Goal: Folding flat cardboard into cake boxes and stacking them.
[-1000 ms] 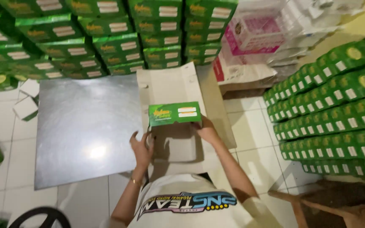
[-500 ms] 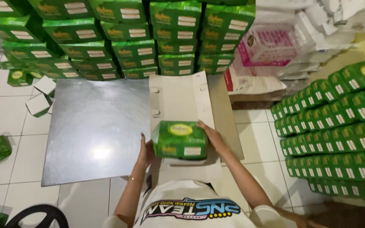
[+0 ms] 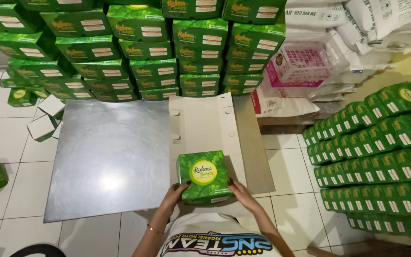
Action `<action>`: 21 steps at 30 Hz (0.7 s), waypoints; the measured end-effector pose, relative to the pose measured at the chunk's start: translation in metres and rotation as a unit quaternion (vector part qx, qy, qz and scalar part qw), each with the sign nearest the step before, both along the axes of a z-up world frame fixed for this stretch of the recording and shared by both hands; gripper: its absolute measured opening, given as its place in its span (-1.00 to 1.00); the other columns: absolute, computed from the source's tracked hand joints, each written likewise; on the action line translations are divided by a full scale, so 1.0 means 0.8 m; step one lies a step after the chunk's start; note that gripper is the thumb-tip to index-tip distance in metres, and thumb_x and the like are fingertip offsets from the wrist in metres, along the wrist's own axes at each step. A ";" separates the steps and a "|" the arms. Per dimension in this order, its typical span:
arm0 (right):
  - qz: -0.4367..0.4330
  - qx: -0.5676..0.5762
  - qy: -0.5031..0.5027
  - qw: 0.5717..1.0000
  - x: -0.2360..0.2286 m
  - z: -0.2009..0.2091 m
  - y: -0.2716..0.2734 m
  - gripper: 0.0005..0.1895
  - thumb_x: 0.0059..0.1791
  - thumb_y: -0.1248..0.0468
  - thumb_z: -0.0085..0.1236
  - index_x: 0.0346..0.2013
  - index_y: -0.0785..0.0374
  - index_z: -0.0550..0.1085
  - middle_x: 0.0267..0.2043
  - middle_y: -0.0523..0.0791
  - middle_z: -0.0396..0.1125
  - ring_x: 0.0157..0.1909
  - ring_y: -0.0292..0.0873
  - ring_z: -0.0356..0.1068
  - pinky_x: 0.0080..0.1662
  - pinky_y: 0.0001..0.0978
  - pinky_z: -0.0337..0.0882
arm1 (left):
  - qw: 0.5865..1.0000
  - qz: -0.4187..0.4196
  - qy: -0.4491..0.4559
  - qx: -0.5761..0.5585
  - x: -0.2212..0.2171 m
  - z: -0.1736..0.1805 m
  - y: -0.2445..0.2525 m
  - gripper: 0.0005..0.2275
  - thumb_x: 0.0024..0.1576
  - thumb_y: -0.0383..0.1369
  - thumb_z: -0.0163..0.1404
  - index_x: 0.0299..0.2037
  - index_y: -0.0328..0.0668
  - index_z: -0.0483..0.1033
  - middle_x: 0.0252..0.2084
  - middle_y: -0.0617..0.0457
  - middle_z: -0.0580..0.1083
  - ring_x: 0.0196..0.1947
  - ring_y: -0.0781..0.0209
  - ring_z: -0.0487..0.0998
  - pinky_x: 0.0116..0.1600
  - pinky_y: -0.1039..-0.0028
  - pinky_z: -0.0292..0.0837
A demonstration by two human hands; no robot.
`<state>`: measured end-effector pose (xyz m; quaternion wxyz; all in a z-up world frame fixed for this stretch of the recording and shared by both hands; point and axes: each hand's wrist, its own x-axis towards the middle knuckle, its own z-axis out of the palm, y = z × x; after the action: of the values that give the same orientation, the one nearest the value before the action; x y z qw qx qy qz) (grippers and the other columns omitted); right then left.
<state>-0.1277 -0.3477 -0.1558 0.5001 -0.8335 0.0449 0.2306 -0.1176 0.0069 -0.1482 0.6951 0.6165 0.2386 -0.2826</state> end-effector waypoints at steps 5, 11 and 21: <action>-0.059 0.000 -0.113 0.992 -0.005 -0.017 0.028 -0.17 0.02 -0.23 -0.06 0.39 0.28 0.22 0.39 0.12 0.22 0.44 0.04 0.18 0.36 -0.22 0.12 | 0.999 0.005 -0.030 0.024 0.009 -0.019 -0.007 -0.43 0.05 -0.01 0.19 0.01 -0.49 0.58 -0.35 0.06 0.53 -0.45 0.31 0.44 -0.36 0.52 0.35; -0.055 -0.166 -0.072 0.982 -0.024 -0.053 0.029 -0.32 0.13 -0.19 -0.17 0.29 0.26 0.39 0.36 0.13 0.25 0.45 0.18 0.07 0.38 -0.16 0.05 | 0.994 -0.027 -0.069 0.075 0.003 -0.051 0.005 -0.43 0.13 0.02 0.14 0.02 -0.49 0.58 -0.28 0.02 0.52 -0.39 0.30 0.42 -0.34 0.50 0.35; -0.134 0.229 -0.038 0.964 -0.012 0.007 0.043 -0.21 0.05 -0.16 0.00 0.43 0.22 0.18 0.31 0.00 0.26 0.26 -0.06 0.27 0.15 -0.12 0.34 | 0.984 -0.087 -0.137 -0.072 -0.009 0.057 0.030 -0.17 0.11 -0.27 0.12 0.52 -0.14 -0.19 0.08 -0.08 0.47 0.04 0.11 0.53 0.07 0.32 0.50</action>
<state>-0.1374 -0.3137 -0.1506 0.7049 -0.6915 0.0831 0.1340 -0.1246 0.0313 -0.1027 0.7368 0.6161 0.0655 -0.2709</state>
